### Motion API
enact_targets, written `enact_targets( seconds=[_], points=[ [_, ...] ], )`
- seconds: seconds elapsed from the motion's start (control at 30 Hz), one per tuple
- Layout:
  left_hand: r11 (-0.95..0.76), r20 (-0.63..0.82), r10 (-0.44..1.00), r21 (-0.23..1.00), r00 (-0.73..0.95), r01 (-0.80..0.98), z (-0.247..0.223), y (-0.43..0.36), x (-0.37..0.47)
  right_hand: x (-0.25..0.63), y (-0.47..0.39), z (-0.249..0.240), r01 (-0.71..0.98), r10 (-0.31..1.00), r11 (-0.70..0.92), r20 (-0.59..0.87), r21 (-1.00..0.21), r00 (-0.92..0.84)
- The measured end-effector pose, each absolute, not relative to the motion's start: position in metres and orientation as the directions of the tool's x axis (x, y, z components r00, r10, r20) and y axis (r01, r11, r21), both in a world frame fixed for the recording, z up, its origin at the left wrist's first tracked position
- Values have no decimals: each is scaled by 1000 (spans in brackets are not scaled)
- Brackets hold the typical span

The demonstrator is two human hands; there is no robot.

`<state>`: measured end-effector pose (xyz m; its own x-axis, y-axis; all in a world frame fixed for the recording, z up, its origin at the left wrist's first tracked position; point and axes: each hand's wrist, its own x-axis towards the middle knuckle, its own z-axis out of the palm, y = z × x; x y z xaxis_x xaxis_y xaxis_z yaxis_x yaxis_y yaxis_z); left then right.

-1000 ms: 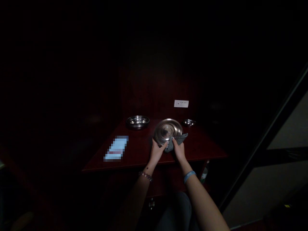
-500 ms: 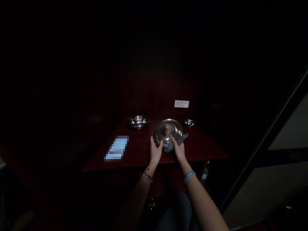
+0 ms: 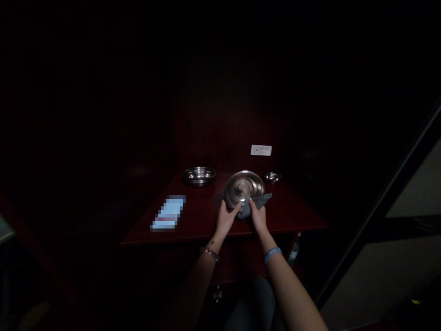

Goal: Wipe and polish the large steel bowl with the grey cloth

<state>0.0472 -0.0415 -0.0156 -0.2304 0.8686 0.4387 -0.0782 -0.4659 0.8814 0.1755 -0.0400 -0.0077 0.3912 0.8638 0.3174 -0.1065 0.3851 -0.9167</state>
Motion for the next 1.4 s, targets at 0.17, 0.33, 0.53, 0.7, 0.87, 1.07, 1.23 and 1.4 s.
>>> enact_targets(
  seconds=[0.17,0.33,0.53,0.7,0.87,1.07,1.23,1.4],
  points=[
    [-434,418,899,889,-130,-145,-20,-36,49,176,-40,-7,-105,862,378,308,-920,402],
    [-406,387,908,908,-160,-105,-13,-41,45,174,-38,-10,-131,868,416,351,-900,351],
    [-417,395,898,904,-195,-89,-5,-38,39,171,-35,-10,-137,885,390,329,-911,330],
    [-399,371,906,908,-203,-126,9,-22,39,174,-26,0,-110,898,328,273,-938,345],
    [-313,264,938,923,-224,-222,10,-7,47,182,-13,8,39,871,317,307,-948,383],
    [-341,279,926,909,-255,-242,0,-3,52,184,-10,-1,144,840,317,348,-938,416],
    [-387,313,897,897,-311,-214,-3,3,50,183,-6,-3,196,852,271,329,-942,407],
    [-419,332,864,891,-379,-175,-3,7,50,179,-3,1,278,855,222,324,-935,406]
  ],
)
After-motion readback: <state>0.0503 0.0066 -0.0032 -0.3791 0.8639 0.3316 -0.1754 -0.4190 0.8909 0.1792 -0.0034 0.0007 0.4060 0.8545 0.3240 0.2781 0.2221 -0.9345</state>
